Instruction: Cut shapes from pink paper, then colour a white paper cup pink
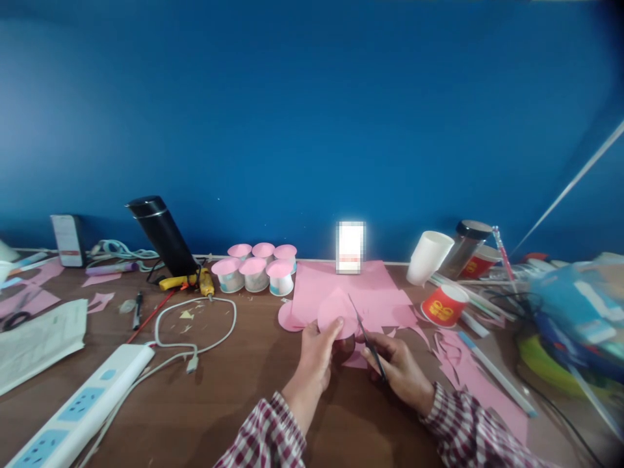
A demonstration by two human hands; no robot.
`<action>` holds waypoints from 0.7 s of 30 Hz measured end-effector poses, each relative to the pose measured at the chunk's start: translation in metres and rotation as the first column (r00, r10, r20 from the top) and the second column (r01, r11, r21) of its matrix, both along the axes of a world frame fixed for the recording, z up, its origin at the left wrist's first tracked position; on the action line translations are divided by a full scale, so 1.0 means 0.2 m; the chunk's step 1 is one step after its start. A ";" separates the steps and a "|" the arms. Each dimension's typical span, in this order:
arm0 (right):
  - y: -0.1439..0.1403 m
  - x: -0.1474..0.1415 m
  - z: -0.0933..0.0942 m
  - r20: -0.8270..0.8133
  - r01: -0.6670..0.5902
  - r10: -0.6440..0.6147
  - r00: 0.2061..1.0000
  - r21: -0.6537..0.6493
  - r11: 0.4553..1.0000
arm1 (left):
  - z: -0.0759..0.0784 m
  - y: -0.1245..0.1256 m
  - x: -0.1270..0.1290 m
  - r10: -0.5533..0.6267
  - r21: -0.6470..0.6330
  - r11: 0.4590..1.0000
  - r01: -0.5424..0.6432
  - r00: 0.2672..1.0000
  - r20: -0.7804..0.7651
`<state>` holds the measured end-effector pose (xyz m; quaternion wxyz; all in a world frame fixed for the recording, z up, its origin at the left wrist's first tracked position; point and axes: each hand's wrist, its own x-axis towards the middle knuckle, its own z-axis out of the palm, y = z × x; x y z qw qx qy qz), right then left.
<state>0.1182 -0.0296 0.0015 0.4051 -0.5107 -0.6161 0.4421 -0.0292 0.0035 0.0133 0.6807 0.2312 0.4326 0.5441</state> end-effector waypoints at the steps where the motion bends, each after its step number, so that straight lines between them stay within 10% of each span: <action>1: 0.00 0.00 0.00 0.006 0.000 0.000 1.000 0.002 1.000 | -0.01 0.00 0.00 -0.001 0.001 1.000 0.001 1.000 -0.001; 21: 0.00 -0.01 0.01 0.020 0.015 -0.015 1.000 0.006 1.000 | -0.04 0.01 0.00 -0.013 0.043 0.999 0.013 1.000 -0.009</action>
